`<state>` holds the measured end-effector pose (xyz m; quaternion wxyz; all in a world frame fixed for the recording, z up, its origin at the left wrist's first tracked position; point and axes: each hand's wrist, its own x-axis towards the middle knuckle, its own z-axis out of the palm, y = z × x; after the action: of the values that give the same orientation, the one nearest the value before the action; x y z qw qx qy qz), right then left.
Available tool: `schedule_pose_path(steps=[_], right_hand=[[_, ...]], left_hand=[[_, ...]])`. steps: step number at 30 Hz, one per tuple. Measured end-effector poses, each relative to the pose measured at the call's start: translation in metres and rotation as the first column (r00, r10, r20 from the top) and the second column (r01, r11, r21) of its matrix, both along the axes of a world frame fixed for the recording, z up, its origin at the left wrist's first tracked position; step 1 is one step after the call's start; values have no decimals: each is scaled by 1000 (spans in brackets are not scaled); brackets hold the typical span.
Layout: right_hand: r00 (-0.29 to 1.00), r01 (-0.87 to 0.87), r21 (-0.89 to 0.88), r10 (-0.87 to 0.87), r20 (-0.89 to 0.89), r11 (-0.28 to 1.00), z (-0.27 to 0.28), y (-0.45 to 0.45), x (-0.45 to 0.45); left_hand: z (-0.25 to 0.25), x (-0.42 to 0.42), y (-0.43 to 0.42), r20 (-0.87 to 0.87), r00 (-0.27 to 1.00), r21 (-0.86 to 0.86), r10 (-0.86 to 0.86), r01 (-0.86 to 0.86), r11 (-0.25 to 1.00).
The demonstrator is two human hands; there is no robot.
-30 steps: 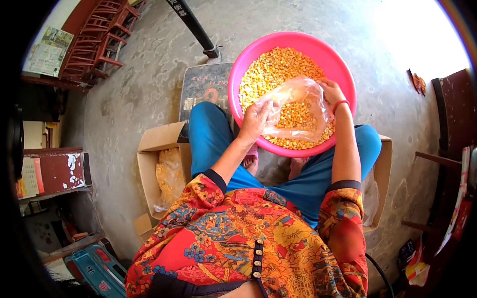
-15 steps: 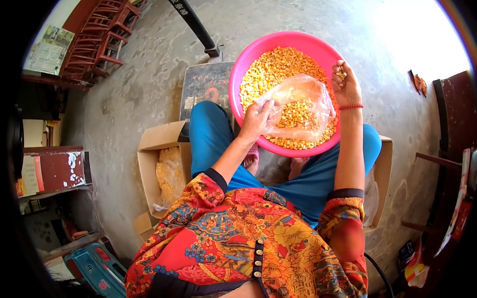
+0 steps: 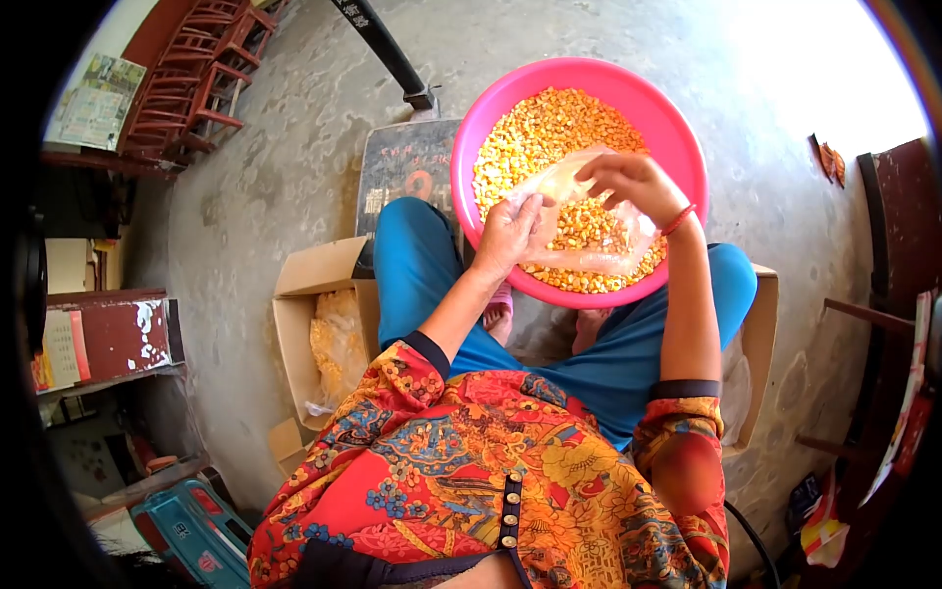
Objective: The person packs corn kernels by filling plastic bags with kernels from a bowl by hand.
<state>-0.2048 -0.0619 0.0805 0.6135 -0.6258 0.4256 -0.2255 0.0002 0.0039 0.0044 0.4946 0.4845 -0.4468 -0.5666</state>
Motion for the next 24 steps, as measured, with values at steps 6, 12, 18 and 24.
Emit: schedule_pose_path(steps=[6, 12, 18, 24], right_hand=[[875, 483, -173, -469, 118, 858, -60, -38, -46], [860, 359, -453, -478, -180, 816, -133, -42, -36], [880, 336, -140, -363, -308, 932, -131, -33, -33], [879, 436, 6, -424, -218, 900, -107, -34, -34]], left_hand=[[-11, -7, 1, 41, 998, -88, 37, -33, 996], [-1, -1, 3, -38, 997, 36, -60, 62, 997], [1, -3, 4, -72, 996, 15, -60, 61, 998], [-5, -1, 2, -3, 998, 45, -69, 69, 997]])
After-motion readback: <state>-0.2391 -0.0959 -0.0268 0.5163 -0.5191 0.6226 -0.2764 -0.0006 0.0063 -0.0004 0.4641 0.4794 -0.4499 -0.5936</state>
